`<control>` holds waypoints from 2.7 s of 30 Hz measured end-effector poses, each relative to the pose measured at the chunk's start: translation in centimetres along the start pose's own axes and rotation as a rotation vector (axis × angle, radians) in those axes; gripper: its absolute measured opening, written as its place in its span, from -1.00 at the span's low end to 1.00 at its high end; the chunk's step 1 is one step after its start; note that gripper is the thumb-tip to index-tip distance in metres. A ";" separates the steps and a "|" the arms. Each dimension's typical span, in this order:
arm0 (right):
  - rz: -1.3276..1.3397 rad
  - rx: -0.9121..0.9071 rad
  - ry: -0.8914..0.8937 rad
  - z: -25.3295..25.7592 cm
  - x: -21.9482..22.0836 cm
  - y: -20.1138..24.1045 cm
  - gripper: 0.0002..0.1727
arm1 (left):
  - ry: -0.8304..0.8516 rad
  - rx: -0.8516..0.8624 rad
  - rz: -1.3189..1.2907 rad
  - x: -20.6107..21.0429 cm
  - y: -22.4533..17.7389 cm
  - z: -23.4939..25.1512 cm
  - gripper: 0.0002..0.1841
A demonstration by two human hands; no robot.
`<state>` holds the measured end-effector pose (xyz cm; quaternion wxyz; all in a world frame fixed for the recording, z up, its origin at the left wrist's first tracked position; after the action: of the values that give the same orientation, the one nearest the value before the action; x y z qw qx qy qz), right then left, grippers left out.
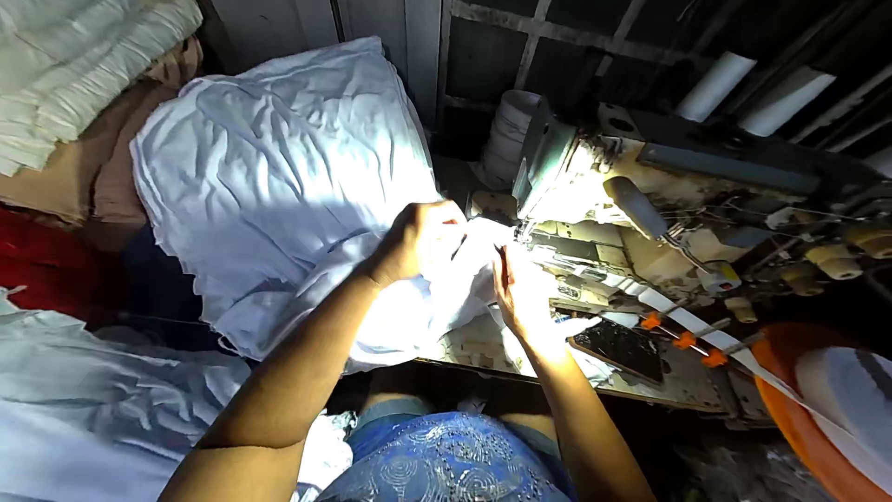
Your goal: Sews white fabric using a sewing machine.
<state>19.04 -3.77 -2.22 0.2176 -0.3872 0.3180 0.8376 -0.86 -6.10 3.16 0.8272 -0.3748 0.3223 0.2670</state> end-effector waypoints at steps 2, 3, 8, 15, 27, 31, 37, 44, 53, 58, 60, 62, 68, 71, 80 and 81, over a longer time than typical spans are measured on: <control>0.086 0.031 0.057 -3.4 -0.9 -0.6 -0.65 | -0.214 -0.183 -0.038 -2.9 3.7 -0.4 -0.77; 0.101 0.074 0.119 -5.5 -1.1 -1.0 -0.62 | -0.325 -0.326 -0.014 -4.5 5.5 -1.1 -0.72; -0.043 0.232 0.321 -12.8 1.1 -4.8 -0.63 | -0.396 -0.257 0.188 -4.0 4.0 -3.5 -0.51; -0.169 -0.012 0.028 -11.7 1.8 -5.1 -0.66 | 0.235 0.035 0.343 3.9 1.4 -4.8 -0.62; 0.623 0.137 0.602 -7.9 1.5 0.3 -0.71 | 0.292 0.123 0.363 -1.3 -1.5 -7.3 -0.80; 0.582 -0.085 0.474 -10.8 -2.5 1.2 -0.78 | 0.353 0.238 0.091 -0.6 -4.8 -8.6 -0.72; 0.986 -0.144 0.447 -13.9 -9.2 1.6 -0.87 | 0.117 0.189 0.351 11.3 -6.1 -10.1 -0.50; 1.410 0.103 0.426 -16.5 -6.8 -1.0 -0.86 | -0.092 0.083 0.463 7.8 0.1 -4.8 -0.76; 1.219 0.192 0.365 -17.7 0.6 -1.8 -0.94 | 0.221 0.152 0.421 5.0 -1.8 -3.0 -0.84; 1.026 0.175 0.345 -17.8 0.0 -2.0 -0.83 | 0.263 0.096 0.392 4.8 -2.1 -2.7 -0.80; 1.034 0.240 0.307 -17.2 -0.2 -2.0 -0.88 | 0.232 0.083 0.372 4.9 -2.0 -1.9 -0.78; 1.012 0.262 0.289 -16.2 -0.1 -2.3 -0.88 | 0.286 -0.036 0.351 4.5 -2.3 -0.7 -0.72; 1.025 0.220 0.256 -13.3 0.9 -3.7 -0.84 | 0.531 -0.375 0.240 4.7 0.1 5.1 -0.70; 1.006 0.256 0.247 -11.7 1.0 -4.0 -0.83 | 0.490 -0.291 0.246 4.9 1.5 6.2 -0.77; 1.031 0.197 0.204 -7.0 1.6 -4.9 -0.86 | 0.133 -0.021 0.206 3.8 2.5 6.2 -0.72; 1.030 0.178 0.208 -7.0 1.5 -4.9 -0.86 | 0.125 0.020 0.182 3.6 1.9 5.9 -0.73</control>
<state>24.66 -5.06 -8.70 -0.2223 -0.2419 0.5567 0.7630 2.13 0.38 2.62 0.7815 -0.3519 0.4088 0.3137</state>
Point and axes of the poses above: each hand's wrist, its own z-axis towards the middle knuckle, its own x-axis out of the palm, y = z × x, the point moved 2 cm from there along z, towards the middle knuckle, and after that the axes turned 14 degrees about y, right-handed, at the moved point
